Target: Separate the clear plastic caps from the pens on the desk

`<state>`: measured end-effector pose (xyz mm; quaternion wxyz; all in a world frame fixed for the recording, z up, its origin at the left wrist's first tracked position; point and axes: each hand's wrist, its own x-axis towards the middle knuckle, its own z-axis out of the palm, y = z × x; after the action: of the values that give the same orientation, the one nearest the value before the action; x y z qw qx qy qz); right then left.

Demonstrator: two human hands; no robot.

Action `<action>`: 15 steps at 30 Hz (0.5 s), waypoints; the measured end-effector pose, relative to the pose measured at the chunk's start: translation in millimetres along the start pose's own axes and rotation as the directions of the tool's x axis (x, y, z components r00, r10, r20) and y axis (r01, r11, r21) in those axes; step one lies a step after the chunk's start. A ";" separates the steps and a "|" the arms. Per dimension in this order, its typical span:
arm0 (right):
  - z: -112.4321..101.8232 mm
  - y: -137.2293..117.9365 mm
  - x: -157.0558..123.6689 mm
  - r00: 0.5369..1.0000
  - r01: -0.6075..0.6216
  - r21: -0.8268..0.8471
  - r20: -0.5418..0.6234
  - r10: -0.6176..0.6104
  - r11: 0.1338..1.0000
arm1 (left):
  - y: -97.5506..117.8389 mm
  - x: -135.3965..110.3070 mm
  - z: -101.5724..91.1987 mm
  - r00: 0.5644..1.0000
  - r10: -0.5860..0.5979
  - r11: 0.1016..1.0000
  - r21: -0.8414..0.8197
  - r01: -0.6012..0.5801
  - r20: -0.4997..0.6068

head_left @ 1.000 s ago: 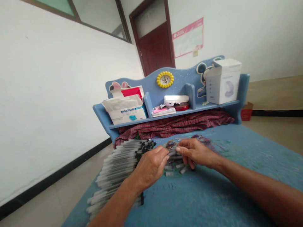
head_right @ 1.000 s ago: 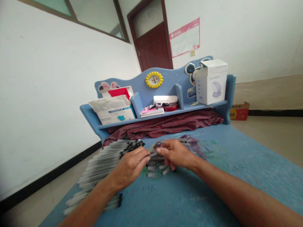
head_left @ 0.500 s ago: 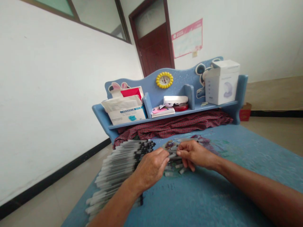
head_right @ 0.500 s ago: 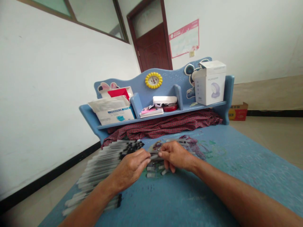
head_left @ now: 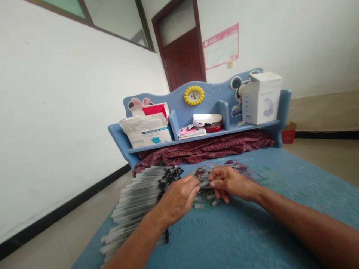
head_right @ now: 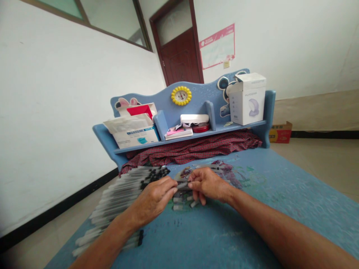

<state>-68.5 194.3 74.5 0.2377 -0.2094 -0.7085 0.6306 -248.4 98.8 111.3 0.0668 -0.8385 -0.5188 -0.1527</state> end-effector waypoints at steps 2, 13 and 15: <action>-0.7 0.1 -0.9 1.000 -0.001 -0.007 0.016 0.001 1.000 | 0.6 -0.1 -0.2 1.000 -0.008 1.000 0.000 0.008 0.001; 0.8 1.9 -2.2 0.999 -0.032 -0.076 0.025 0.034 0.997 | 4.0 3.3 -4.2 0.999 -0.028 0.994 -0.109 0.031 0.031; 0.4 0.9 -3.0 0.999 -0.016 -0.045 0.032 0.017 0.999 | 4.9 4.6 -7.8 0.995 -0.076 0.980 -0.180 0.086 0.061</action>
<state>-66.3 192.3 73.4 0.2161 -0.2103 -0.7245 0.6198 -243.6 98.4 120.4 -0.0304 -0.8231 -0.5379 -0.1797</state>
